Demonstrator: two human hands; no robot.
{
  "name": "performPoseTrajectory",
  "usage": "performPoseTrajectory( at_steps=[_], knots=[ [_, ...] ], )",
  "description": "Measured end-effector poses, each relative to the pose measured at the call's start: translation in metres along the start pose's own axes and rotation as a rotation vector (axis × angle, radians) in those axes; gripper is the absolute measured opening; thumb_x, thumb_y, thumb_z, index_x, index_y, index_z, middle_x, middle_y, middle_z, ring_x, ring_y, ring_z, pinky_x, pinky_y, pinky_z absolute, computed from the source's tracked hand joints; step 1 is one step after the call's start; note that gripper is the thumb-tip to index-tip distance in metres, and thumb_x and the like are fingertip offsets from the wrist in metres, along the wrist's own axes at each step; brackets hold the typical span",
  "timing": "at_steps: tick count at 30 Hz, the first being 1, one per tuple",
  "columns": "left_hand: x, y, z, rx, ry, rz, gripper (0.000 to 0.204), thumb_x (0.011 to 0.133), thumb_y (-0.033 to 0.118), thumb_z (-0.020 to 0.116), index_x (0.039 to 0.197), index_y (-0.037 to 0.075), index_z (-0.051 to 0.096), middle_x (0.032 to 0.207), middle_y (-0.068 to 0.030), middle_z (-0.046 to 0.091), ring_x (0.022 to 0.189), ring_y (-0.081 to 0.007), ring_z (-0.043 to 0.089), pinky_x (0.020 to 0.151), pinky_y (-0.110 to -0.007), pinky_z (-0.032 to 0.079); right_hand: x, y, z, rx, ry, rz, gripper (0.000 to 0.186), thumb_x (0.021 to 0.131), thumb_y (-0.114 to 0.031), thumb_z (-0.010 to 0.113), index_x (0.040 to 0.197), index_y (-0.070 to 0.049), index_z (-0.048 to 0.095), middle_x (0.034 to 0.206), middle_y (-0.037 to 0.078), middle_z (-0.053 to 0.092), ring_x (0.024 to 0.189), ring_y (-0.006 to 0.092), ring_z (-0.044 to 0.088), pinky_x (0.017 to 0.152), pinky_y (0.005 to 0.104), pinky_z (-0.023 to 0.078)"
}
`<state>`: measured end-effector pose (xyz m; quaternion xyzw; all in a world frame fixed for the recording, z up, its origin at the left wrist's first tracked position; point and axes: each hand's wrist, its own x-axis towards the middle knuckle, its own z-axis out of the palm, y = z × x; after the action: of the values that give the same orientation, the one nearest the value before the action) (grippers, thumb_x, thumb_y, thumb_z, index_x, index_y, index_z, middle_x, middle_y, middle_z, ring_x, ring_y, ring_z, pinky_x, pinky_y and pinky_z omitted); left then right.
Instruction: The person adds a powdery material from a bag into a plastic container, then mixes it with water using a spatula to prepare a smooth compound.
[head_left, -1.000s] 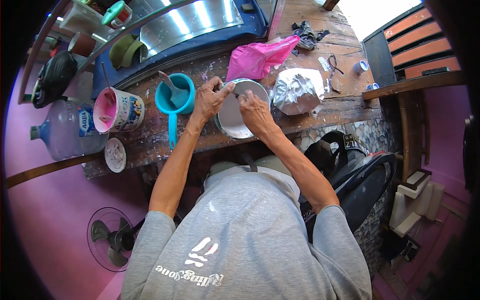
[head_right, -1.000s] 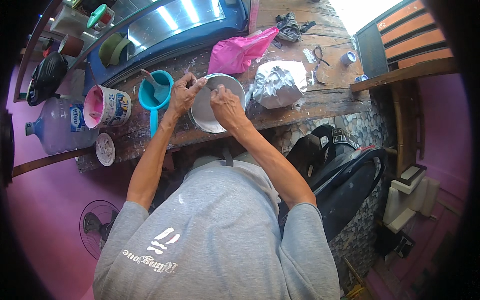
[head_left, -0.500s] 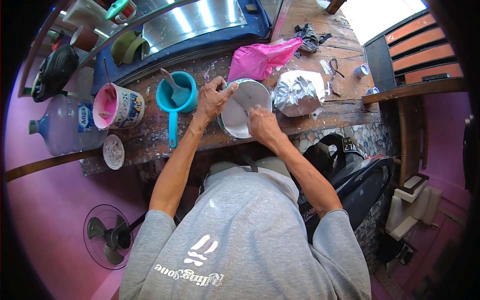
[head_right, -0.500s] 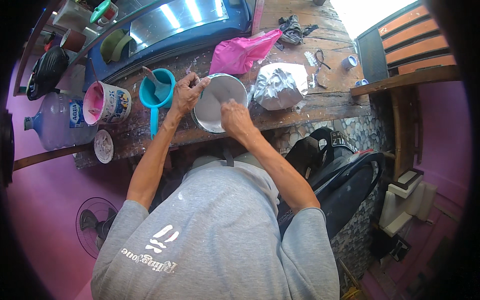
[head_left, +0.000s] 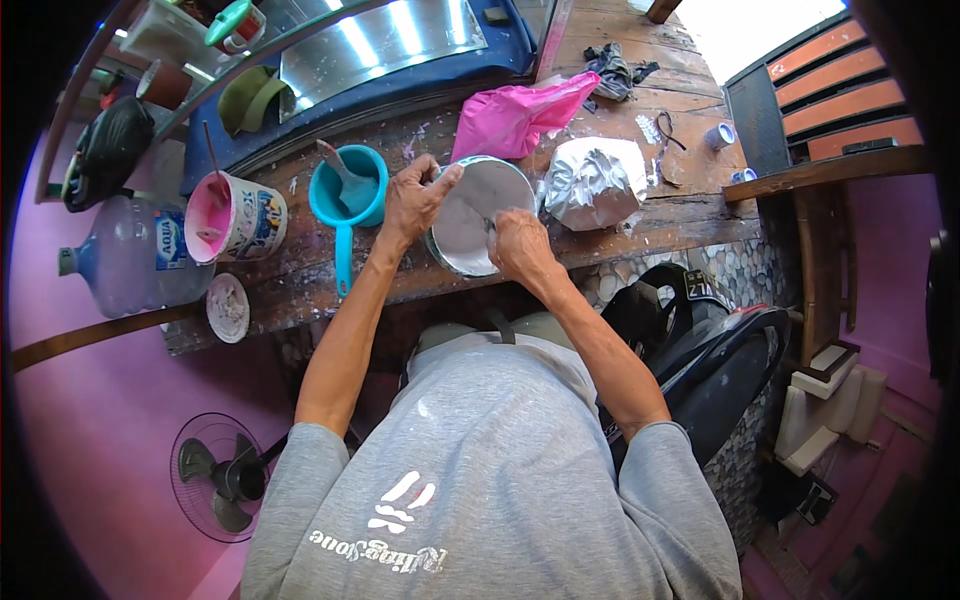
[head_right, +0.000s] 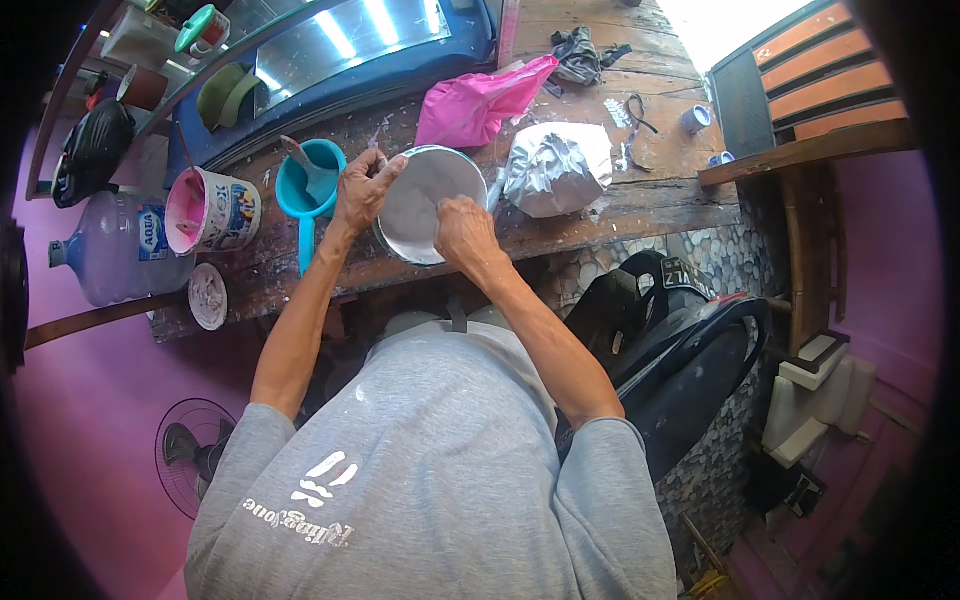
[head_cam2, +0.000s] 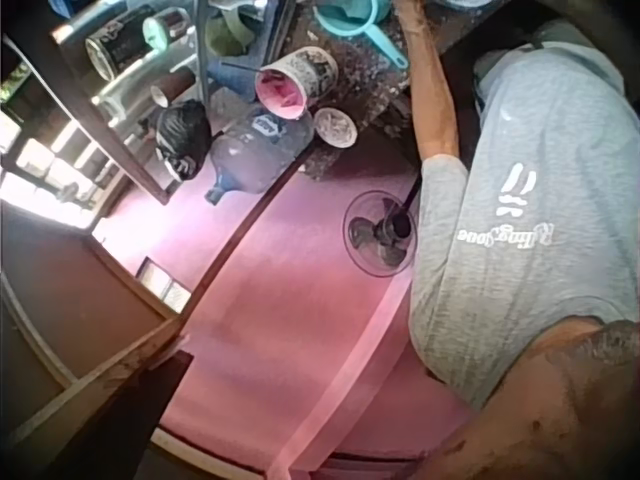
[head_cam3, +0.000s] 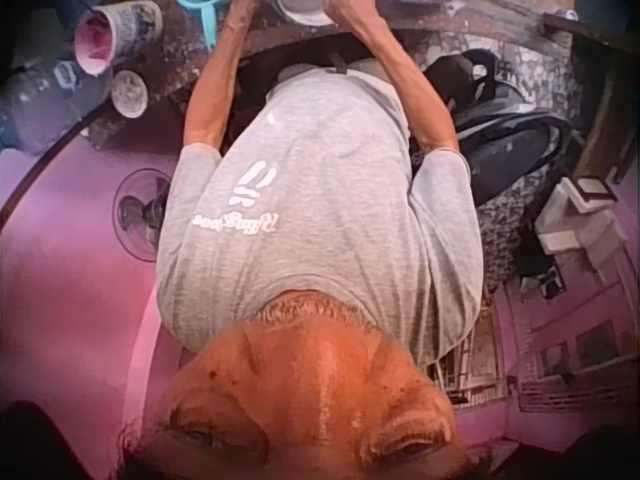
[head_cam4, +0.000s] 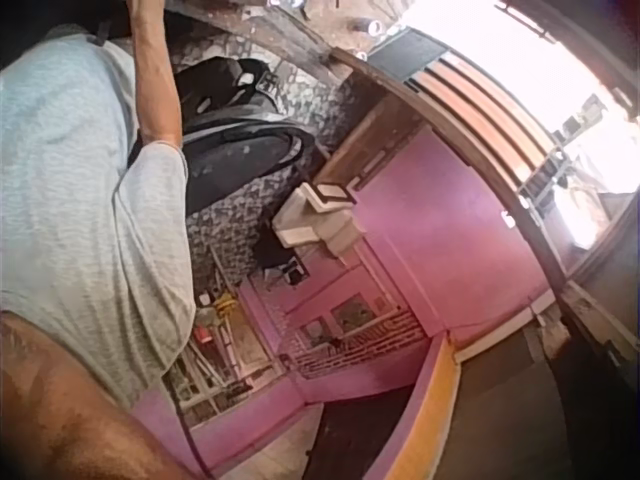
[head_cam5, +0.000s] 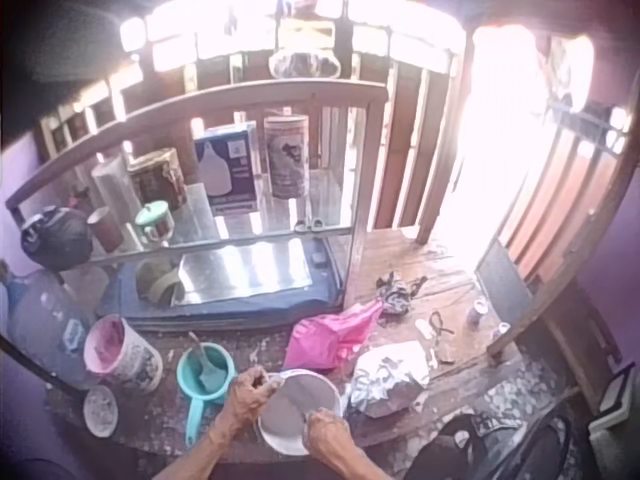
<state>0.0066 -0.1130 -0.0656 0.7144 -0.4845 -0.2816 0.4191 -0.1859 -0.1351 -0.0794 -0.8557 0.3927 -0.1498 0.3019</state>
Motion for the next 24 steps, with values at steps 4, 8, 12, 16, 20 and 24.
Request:
performPoseTrajectory(
  at_steps=[4,8,12,16,20,24],
  knots=[
    [0.001,-0.006,0.000,-0.013,0.027,-0.001,0.048,0.083,0.042,0.068,0.068,0.003,0.047,0.058,-0.0033,0.038,0.057,-0.0132,0.036,0.050,-0.033,0.035,-0.007,-0.003,0.001,0.018,-0.093,-0.054,0.018,0.074,-0.013,0.061,0.072,0.005,0.060,0.075,0.026,0.061,0.078,0.0421,0.060,0.073,0.0487,0.049],
    [0.000,0.002,0.002,-0.020,0.012,-0.004,0.047,0.083,0.042,0.068,0.068,0.003,0.047,0.058,-0.0029,0.038,0.058,-0.0126,0.036,0.051,-0.032,0.035,0.012,-0.001,0.003,0.048,-0.100,-0.062,0.018,0.075,-0.013,0.061,0.071,0.004,0.061,0.076,0.026,0.061,0.077,0.0429,0.060,0.073,0.0483,0.049],
    [0.000,-0.006,0.000,-0.012,0.020,-0.016,0.047,0.084,0.042,0.068,0.068,0.003,0.047,0.058,-0.0029,0.038,0.058,-0.0124,0.036,0.051,-0.032,0.035,0.020,-0.001,-0.013,-0.005,0.020,-0.013,0.014,0.071,-0.008,0.057,0.075,0.004,0.064,0.076,0.026,0.063,0.078,0.0430,0.063,0.075,0.0485,0.051],
    [0.000,-0.007,0.000,-0.024,0.045,-0.004,0.047,0.083,0.042,0.068,0.068,0.003,0.047,0.058,-0.0030,0.038,0.057,-0.0130,0.036,0.051,-0.032,0.036,0.007,0.001,-0.015,-0.086,-0.092,0.100,0.014,0.071,-0.009,0.058,0.074,0.003,0.066,0.083,0.026,0.065,0.083,0.0402,0.064,0.076,0.0481,0.052],
    [-0.001,-0.003,0.001,-0.006,0.039,-0.005,0.047,0.083,0.042,0.068,0.068,0.003,0.047,0.059,-0.0033,0.039,0.057,-0.0140,0.036,0.051,-0.033,0.036,0.003,-0.012,-0.003,-0.014,-0.114,0.022,0.016,0.072,-0.009,0.057,0.071,0.004,0.065,0.075,0.028,0.062,0.077,0.0446,0.063,0.069,0.0490,0.053],
    [-0.002,0.002,0.001,0.004,0.029,0.023,0.048,0.083,0.043,0.067,0.068,0.003,0.047,0.059,-0.0035,0.038,0.057,-0.0145,0.036,0.051,-0.033,0.035,0.027,-0.011,-0.001,0.124,-0.019,-0.039,0.016,0.070,-0.009,0.056,0.071,0.005,0.063,0.072,0.028,0.061,0.073,0.0480,0.061,0.069,0.0500,0.051]
  ],
)
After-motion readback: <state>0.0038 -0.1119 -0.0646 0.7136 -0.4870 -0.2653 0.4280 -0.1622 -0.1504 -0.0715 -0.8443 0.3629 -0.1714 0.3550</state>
